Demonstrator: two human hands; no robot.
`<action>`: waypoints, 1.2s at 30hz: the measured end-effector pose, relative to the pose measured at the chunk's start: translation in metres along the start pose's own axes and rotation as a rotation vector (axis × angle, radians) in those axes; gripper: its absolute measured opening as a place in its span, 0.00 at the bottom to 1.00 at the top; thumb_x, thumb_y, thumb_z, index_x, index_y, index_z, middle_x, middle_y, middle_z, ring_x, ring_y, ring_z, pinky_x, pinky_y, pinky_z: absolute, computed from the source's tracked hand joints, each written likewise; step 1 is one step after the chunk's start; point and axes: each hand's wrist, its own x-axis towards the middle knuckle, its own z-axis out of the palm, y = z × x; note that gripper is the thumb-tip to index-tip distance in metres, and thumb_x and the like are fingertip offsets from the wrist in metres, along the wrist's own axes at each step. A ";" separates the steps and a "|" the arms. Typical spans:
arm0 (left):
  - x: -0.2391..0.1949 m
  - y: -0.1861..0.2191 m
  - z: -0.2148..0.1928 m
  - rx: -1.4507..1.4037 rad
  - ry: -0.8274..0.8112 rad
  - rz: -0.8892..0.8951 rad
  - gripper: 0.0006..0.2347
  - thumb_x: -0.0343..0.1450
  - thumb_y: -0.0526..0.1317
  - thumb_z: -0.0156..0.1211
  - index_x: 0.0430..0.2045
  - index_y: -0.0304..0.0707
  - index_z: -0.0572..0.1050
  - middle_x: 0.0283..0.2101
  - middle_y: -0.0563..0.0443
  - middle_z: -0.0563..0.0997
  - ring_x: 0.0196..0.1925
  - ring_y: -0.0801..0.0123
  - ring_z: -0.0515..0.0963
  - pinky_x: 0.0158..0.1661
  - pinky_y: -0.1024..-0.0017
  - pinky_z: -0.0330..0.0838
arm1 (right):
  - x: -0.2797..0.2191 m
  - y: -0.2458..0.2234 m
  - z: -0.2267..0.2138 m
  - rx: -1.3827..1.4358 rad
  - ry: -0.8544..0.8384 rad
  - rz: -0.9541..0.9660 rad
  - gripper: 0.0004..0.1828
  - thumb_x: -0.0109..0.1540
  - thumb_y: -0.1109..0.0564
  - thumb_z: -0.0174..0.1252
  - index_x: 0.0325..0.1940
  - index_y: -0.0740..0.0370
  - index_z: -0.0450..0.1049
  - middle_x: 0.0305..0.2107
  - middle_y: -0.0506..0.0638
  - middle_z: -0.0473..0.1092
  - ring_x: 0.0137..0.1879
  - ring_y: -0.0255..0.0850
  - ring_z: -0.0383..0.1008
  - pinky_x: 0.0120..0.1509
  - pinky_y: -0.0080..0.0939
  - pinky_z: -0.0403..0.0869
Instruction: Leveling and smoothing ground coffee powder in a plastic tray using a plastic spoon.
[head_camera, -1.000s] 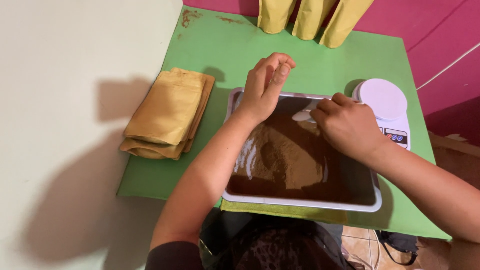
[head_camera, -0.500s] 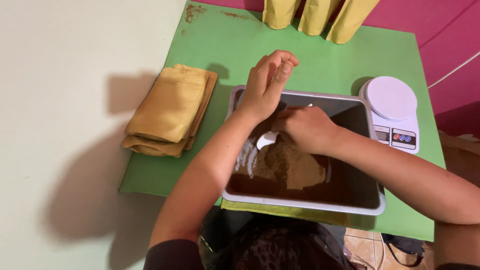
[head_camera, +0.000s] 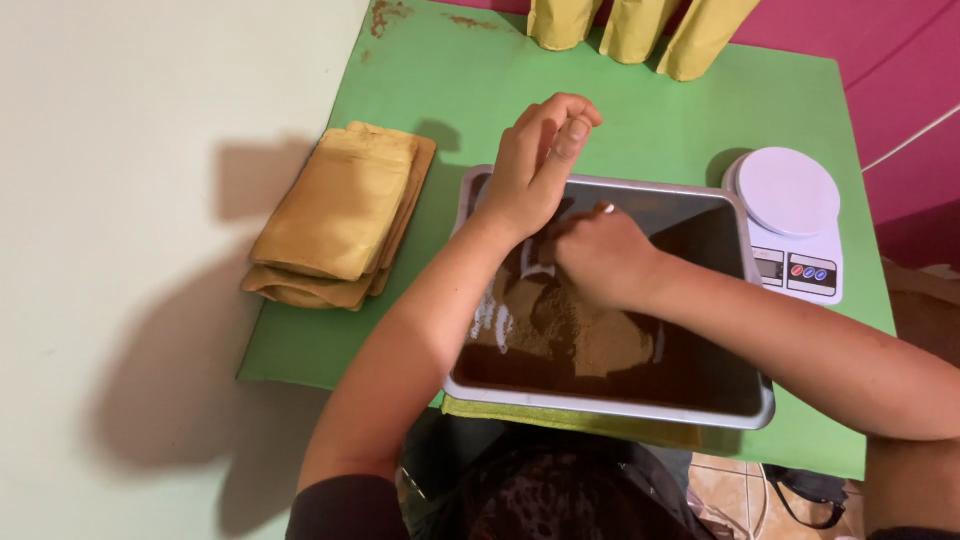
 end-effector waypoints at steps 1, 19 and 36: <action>0.000 0.000 0.000 -0.003 -0.001 0.000 0.26 0.76 0.62 0.33 0.41 0.39 0.74 0.31 0.54 0.76 0.40 0.65 0.74 0.42 0.69 0.66 | -0.004 -0.003 0.000 0.000 -0.002 0.002 0.15 0.52 0.62 0.60 0.35 0.42 0.84 0.31 0.45 0.77 0.33 0.55 0.75 0.43 0.60 0.72; -0.001 0.004 0.000 0.011 0.018 -0.067 0.26 0.75 0.62 0.33 0.40 0.42 0.74 0.26 0.58 0.72 0.41 0.68 0.71 0.43 0.70 0.65 | -0.053 -0.011 -0.066 0.597 -0.362 0.101 0.13 0.58 0.56 0.56 0.38 0.46 0.86 0.37 0.38 0.85 0.43 0.34 0.86 0.50 0.39 0.76; 0.001 0.000 0.002 -0.002 -0.008 -0.054 0.31 0.74 0.66 0.30 0.40 0.39 0.74 0.23 0.58 0.66 0.36 0.68 0.71 0.40 0.70 0.64 | -0.088 0.082 0.021 -0.280 0.122 0.210 0.14 0.55 0.53 0.55 0.39 0.36 0.82 0.30 0.37 0.75 0.44 0.46 0.77 0.41 0.51 0.72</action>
